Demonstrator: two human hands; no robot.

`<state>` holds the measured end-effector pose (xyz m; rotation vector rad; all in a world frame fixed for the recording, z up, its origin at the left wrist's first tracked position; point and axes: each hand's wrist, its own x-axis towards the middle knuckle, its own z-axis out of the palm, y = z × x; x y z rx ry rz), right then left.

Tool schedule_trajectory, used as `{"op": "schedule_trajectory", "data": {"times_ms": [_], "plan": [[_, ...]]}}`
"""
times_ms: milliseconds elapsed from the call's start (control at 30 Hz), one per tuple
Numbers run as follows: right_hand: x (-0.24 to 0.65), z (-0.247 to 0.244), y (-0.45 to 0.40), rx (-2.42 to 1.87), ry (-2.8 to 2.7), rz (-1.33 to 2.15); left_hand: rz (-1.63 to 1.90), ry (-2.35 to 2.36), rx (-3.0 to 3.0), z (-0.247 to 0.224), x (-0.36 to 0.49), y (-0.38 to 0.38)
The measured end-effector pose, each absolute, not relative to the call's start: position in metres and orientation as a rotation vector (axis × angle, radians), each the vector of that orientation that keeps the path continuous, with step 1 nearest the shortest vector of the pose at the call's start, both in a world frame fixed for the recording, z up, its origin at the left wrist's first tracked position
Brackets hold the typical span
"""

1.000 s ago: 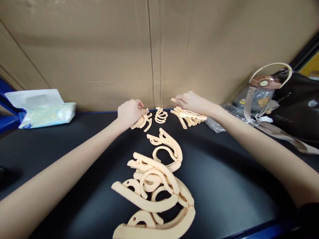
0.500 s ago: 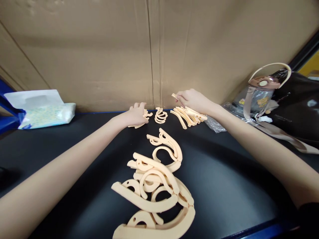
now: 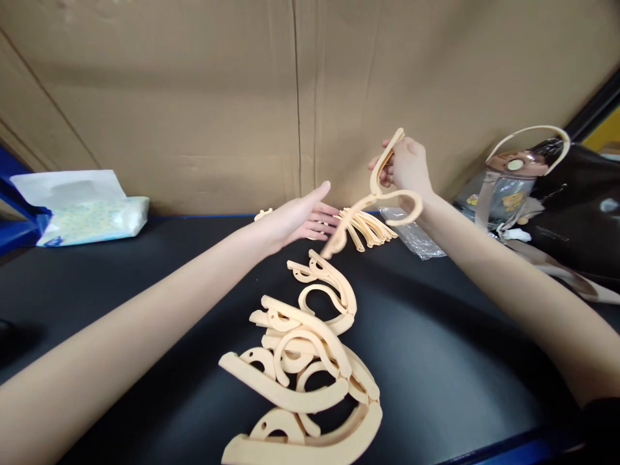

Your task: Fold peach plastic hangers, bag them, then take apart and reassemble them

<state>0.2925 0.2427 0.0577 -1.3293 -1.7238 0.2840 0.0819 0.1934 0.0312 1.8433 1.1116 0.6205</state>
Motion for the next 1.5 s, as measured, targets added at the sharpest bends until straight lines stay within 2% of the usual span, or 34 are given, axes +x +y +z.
{"op": "schedule_trajectory", "data": {"times_ms": [133,400,500,667,800,967,1167,1333,1500], "plan": [[0.284,0.059,0.239,-1.083,-1.077,0.717,0.626,0.747,1.230,0.036,0.100,0.179],[0.266,0.037,0.227,-0.911,-1.333,0.850,1.047,1.000,0.996,0.044,0.082,0.192],[0.263,0.029,0.223,-0.983,-1.631,0.699,1.049,1.050,0.989,0.039,0.073,0.202],[0.258,0.030,0.206,-1.300,-2.105,0.115,0.973,1.000,1.056,0.030,0.073,0.208],[0.250,0.033,0.193,-1.429,-2.277,-0.193,0.879,0.921,1.157,0.029,0.078,0.203],[0.249,0.033,0.193,-1.356,-2.308,-0.339,0.780,0.938,1.286,0.029,0.076,0.199],[0.257,0.037,0.193,-1.256,-2.479,-0.674,0.686,0.968,1.399,0.028,0.073,0.201],[0.259,0.039,0.197,-1.148,-2.597,-0.554,0.596,1.116,1.483,0.042,0.075,0.196],[0.281,0.036,0.224,-1.463,-2.444,-0.293,0.620,1.309,1.637,0.058,0.074,0.180]]}}
